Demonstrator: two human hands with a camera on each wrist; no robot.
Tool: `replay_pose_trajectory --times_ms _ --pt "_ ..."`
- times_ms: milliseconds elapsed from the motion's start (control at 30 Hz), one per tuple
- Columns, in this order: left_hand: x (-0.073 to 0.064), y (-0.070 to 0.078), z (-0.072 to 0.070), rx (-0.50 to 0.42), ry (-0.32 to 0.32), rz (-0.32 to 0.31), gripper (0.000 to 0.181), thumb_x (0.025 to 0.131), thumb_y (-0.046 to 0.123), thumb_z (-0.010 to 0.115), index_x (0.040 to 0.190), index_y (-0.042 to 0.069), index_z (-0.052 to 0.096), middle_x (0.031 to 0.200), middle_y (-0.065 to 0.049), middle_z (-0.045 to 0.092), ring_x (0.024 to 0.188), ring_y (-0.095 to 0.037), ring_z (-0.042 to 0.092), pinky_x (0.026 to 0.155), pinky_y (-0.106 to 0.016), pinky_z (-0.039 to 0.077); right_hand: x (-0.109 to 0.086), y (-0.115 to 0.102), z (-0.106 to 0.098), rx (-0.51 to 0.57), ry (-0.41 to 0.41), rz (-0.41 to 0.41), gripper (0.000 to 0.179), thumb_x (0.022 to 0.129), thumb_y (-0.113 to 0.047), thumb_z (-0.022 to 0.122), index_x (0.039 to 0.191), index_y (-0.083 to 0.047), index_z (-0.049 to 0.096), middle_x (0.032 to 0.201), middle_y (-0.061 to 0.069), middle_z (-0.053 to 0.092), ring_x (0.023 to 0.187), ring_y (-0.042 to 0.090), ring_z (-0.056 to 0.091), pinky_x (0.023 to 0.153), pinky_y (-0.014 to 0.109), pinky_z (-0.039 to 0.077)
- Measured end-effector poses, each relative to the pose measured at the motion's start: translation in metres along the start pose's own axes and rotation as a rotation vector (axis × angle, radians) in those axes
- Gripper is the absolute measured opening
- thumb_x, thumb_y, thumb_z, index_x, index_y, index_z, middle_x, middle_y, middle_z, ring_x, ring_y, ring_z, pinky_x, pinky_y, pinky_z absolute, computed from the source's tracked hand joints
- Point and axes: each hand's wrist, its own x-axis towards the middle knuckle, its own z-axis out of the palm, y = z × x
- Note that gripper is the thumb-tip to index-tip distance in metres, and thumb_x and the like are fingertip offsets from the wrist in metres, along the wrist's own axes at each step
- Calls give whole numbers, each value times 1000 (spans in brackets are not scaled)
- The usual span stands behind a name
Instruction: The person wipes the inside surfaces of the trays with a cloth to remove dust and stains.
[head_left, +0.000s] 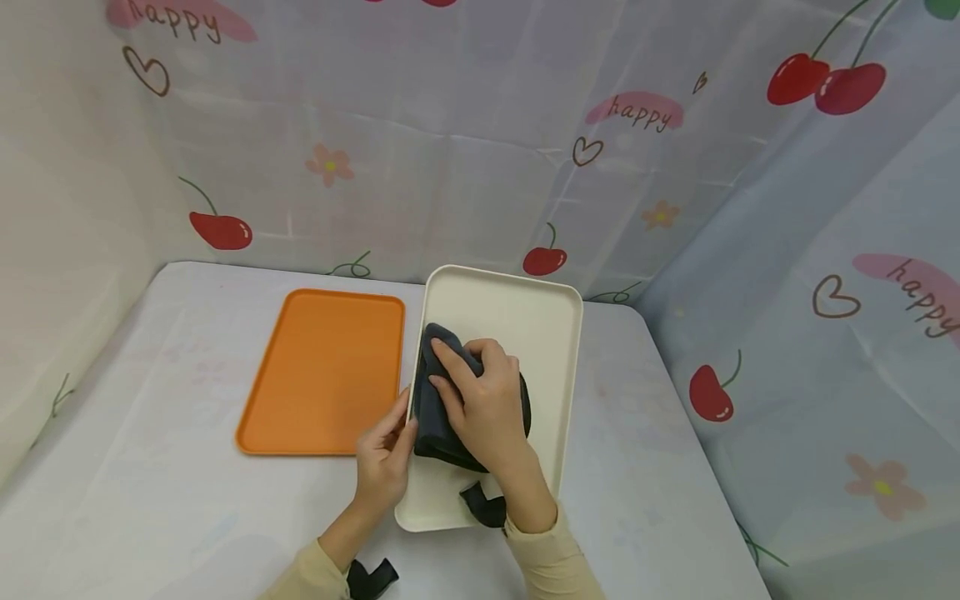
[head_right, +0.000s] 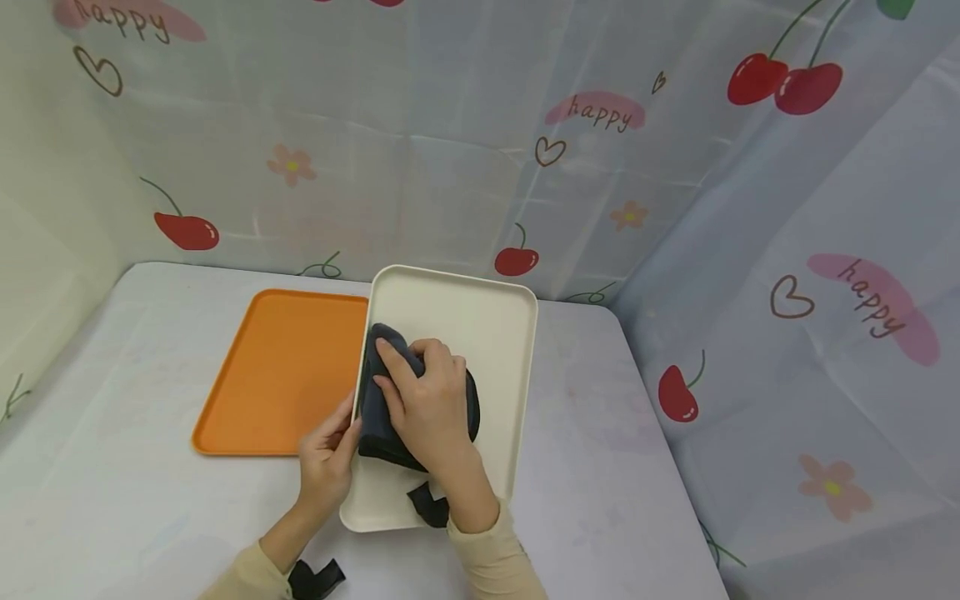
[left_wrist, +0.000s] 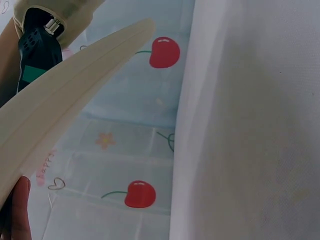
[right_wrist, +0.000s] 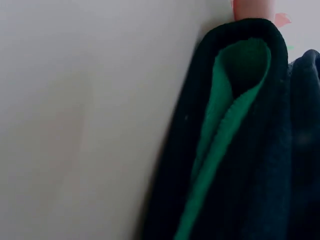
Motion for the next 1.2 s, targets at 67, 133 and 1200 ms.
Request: replay_pose_trajectory --times_ms 67,133,1200 --pt "0 0 0 -13 -14 -6 47 88 -24 45 134 -19 46 136 7 57 113 -3 62 86 -16 53 1 -2 1 -15 0 -30 38 86 -24 74 123 -15 68 100 15 58 86 25 56 63 37 39" --pt "-1 0 -1 -11 -18 -9 46 88 -24 45 134 -19 45 138 7 54 117 -3 60 88 -17 52 1 -3 2 -27 -2 -46 37 87 -25 73 122 -16 69 100 15 58 86 25 57 63 36 38" --pt "4 3 -2 36 74 -57 43 90 -18 48 133 -17 49 119 -23 62 99 0 66 79 -15 56 -4 10 -5 -51 17 22 32 87 -23 73 119 -19 71 98 14 59 85 25 56 62 37 37"
